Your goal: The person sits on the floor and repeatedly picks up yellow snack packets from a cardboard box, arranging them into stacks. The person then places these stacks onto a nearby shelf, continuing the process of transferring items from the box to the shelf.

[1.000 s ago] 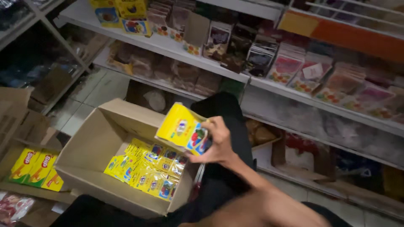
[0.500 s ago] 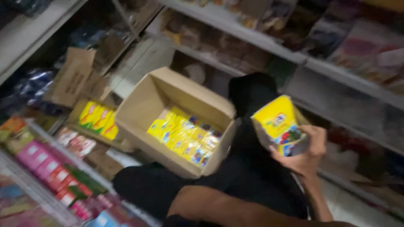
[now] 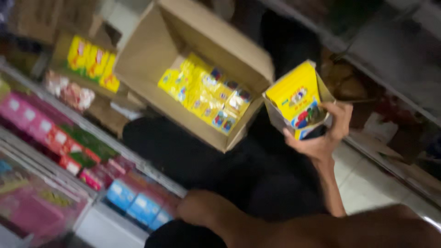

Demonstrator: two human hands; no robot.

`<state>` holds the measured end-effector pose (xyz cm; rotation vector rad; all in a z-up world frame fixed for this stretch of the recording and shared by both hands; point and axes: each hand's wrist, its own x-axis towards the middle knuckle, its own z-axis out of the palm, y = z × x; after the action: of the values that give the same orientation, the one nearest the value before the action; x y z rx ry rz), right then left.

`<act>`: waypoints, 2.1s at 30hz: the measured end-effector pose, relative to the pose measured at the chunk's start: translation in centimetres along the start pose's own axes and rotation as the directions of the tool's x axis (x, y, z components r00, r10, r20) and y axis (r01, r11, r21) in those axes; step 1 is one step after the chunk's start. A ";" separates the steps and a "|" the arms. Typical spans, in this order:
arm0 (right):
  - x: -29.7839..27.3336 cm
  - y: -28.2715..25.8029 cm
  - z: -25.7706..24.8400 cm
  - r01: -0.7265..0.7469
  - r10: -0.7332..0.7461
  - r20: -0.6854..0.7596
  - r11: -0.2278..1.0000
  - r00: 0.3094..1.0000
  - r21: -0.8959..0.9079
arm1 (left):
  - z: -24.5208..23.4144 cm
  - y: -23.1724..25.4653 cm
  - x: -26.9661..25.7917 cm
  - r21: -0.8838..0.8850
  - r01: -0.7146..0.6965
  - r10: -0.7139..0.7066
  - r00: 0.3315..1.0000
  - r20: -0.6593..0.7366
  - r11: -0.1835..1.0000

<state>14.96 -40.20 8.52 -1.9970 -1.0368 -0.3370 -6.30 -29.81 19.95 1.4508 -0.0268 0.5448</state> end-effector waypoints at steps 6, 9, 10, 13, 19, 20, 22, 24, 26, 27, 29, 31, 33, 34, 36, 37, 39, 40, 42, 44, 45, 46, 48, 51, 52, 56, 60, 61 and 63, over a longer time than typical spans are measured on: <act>0.5 5.7 3.6 0.125 -0.143 0.167 0.986 0.976 0.113 | 2.1 -3.9 1.8 -0.104 0.115 -0.136 0.964 -0.228 0.988; 1.7 7.1 5.7 0.111 -0.156 0.188 0.966 0.970 0.233 | -2.6 -7.2 5.6 -0.083 0.108 -0.131 0.929 -0.347 0.991; 2.0 7.1 5.1 0.121 -0.188 0.242 0.956 0.952 0.268 | -4.4 -7.8 5.9 0.091 0.096 -0.053 0.918 -0.393 0.991; 1.8 5.9 5.2 0.086 -0.190 0.261 0.927 0.946 0.364 | -7.1 -7.4 1.8 0.321 0.242 0.027 0.759 -0.650 0.916; 0.3 9.3 7.1 0.156 -0.255 0.257 0.924 0.932 0.349 | -11.0 -12.3 -4.7 0.445 0.260 0.148 0.703 -0.696 0.857; 0.1 9.5 7.7 0.158 -0.257 0.246 0.919 0.935 0.362 | -11.5 -12.6 -5.5 0.446 0.294 0.121 0.708 -0.695 0.845; 0.1 10.1 8.2 0.138 -0.238 0.230 0.915 0.944 0.380 | -13.1 -13.4 -4.9 0.458 0.318 0.080 0.745 -0.662 0.830; -0.4 10.0 7.7 0.132 -0.226 0.227 0.921 0.947 0.366 | -14.0 -13.0 -4.4 0.478 0.350 0.034 0.778 -0.628 0.806; 0.2 10.1 8.2 0.176 -0.242 0.192 0.936 0.951 0.303 | -15.5 -13.0 -2.3 0.422 0.343 -0.002 0.778 -0.628 0.839; 0.1 10.2 8.0 0.176 -0.235 0.165 0.935 0.958 0.307 | -15.6 -13.1 -1.7 0.384 0.353 -0.032 0.770 -0.637 0.853; -0.2 10.4 7.9 0.176 -0.221 0.113 0.932 0.969 0.316 | -16.3 -14.1 -0.3 0.336 0.371 -0.081 0.766 -0.637 0.866; -0.6 10.5 7.9 0.151 -0.191 0.116 0.946 0.975 0.288 | -17.2 -15.8 0.8 0.338 0.406 -0.129 0.780 -0.612 0.849; -1.0 10.5 7.8 0.133 -0.173 0.131 0.955 0.976 0.266 | -18.0 -18.1 1.2 0.390 0.453 -0.180 0.805 -0.565 0.801; -1.1 10.5 7.5 0.126 -0.168 0.149 0.958 0.974 0.258 | -18.3 -19.4 1.0 0.399 0.500 -0.256 0.812 -0.525 0.769; -1.0 10.4 7.1 0.142 -0.186 0.170 0.960 0.968 0.240 | -19.1 -22.5 0.9 0.436 0.572 -0.388 0.808 -0.442 0.695; -0.8 10.2 7.5 0.161 -0.202 0.168 0.960 0.965 0.227 | -20.0 -24.5 1.2 0.532 0.598 -0.438 0.802 -0.407 0.600; -0.3 9.7 8.1 0.174 -0.208 0.157 0.963 0.966 0.203 | -21.6 -29.7 2.1 0.704 0.635 -0.657 0.683 -0.320 0.318; -0.2 9.4 8.2 0.168 -0.198 0.146 0.967 0.969 0.193 | -22.2 -32.8 2.7 0.780 0.611 -0.795 0.536 -0.284 0.134; -0.4 8.7 8.4 0.144 -0.176 0.163 0.970 0.971 0.194 | -22.0 -38.9 2.3 0.889 0.457 -0.860 0.470 -0.200 0.043; -0.2 7.9 9.2 0.127 -0.159 0.160 0.973 0.974 0.195 | -21.2 -44.8 3.1 0.734 0.619 -0.946 -0.050 -0.319 -0.280; -0.1 7.6 9.2 0.125 -0.152 0.151 0.976 0.977 0.176 | -20.1 -47.0 2.9 0.664 0.619 -0.907 -0.249 -0.339 -0.419; -0.2 7.1 9.2 0.123 -0.146 0.142 0.980 0.979 0.156 | -18.6 -48.6 2.2 0.752 0.544 -0.928 -0.215 -0.303 -0.371; 0.2 6.4 9.0 0.129 -0.152 0.144 0.980 0.978 0.153 | -15.8 -49.8 0.0 0.865 0.423 -0.962 -0.163 -0.220 -0.270; 1.1 5.7 9.6 0.148 -0.171 0.134 0.975 0.976 0.169 | -13.9 -49.5 -1.3 0.919 0.329 -0.974 -0.142 -0.178 -0.216; 1.2 5.7 9.9 0.154 -0.178 0.135 0.974 0.975 0.168 | -14.2 -49.5 -1.3 0.932 0.294 -0.975 -0.123 -0.185 -0.213; 0.9 6.6 9.4 0.150 -0.172 0.163 0.979 0.972 0.140 | -12.7 -49.9 -1.7 0.947 0.172 -0.961 -0.014 -0.275 -0.273; 1.1 6.6 10.0 0.157 -0.191 0.179 0.969 0.965 0.190 | -15.1 -49.2 -2.3 0.914 0.102 -0.907 0.123 -0.403 -0.393; 1.1 6.5 9.9 0.161 -0.198 0.182 0.966 0.963 0.201 | -15.4 -48.9 -2.4 0.919 0.115 -0.913 0.118 -0.390 -0.377; 0.9 6.3 9.8 0.171 -0.209 0.183 0.964 0.961 0.204 | -16.6 -48.1 -1.4 0.933 0.198 -0.933 0.142 -0.332 -0.302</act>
<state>19.07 -33.95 -0.45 -1.7937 -1.3449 -0.1328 5.06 -15.69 -27.60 2.3956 0.8137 -1.4333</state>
